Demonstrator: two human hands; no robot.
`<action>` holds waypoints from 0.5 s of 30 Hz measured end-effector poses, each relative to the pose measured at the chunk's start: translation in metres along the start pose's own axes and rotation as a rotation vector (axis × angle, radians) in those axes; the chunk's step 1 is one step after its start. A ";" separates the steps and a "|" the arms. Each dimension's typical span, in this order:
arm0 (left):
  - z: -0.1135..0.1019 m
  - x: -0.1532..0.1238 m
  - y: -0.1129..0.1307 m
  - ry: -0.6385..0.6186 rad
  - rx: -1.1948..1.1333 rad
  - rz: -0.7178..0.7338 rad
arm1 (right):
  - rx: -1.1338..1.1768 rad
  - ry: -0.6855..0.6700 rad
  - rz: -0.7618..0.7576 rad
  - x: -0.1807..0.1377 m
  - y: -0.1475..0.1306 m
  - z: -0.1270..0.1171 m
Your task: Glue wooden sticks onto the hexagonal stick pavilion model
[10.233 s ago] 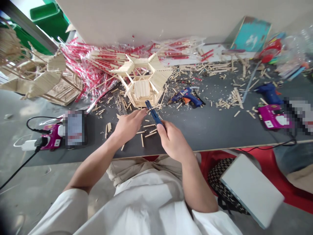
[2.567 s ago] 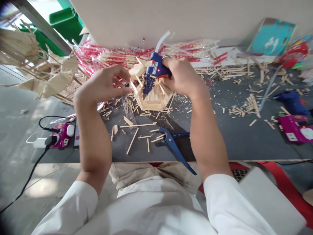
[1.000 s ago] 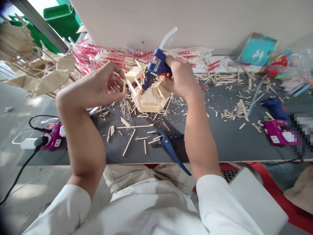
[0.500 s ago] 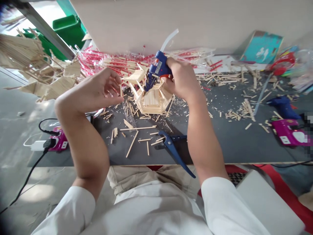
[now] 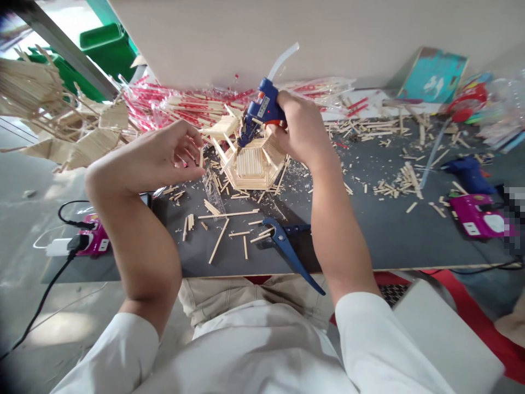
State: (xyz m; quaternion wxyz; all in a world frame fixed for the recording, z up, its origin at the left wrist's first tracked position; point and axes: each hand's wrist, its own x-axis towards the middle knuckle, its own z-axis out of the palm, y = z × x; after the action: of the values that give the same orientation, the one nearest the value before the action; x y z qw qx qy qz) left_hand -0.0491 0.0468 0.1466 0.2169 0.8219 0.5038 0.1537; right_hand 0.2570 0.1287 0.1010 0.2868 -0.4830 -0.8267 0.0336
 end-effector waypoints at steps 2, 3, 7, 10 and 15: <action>0.001 0.000 0.000 -0.006 0.007 -0.004 | -0.009 0.004 -0.011 0.000 0.000 0.000; 0.001 0.000 0.001 -0.006 0.013 -0.010 | -0.014 0.004 -0.018 0.000 0.000 0.000; -0.002 -0.002 0.014 0.061 0.027 -0.004 | -0.001 0.072 -0.002 0.002 0.005 0.006; -0.005 -0.006 0.026 0.137 0.014 0.025 | 0.026 0.136 0.020 0.004 0.010 0.012; -0.005 -0.007 0.024 0.148 -0.004 0.055 | 0.118 0.292 0.061 0.007 0.016 0.016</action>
State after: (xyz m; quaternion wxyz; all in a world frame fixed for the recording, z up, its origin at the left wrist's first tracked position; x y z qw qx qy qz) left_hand -0.0367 0.0322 0.1631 0.1763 0.8214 0.4953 0.2210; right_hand 0.2593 0.1460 0.0856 0.4306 -0.4900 -0.7577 0.0201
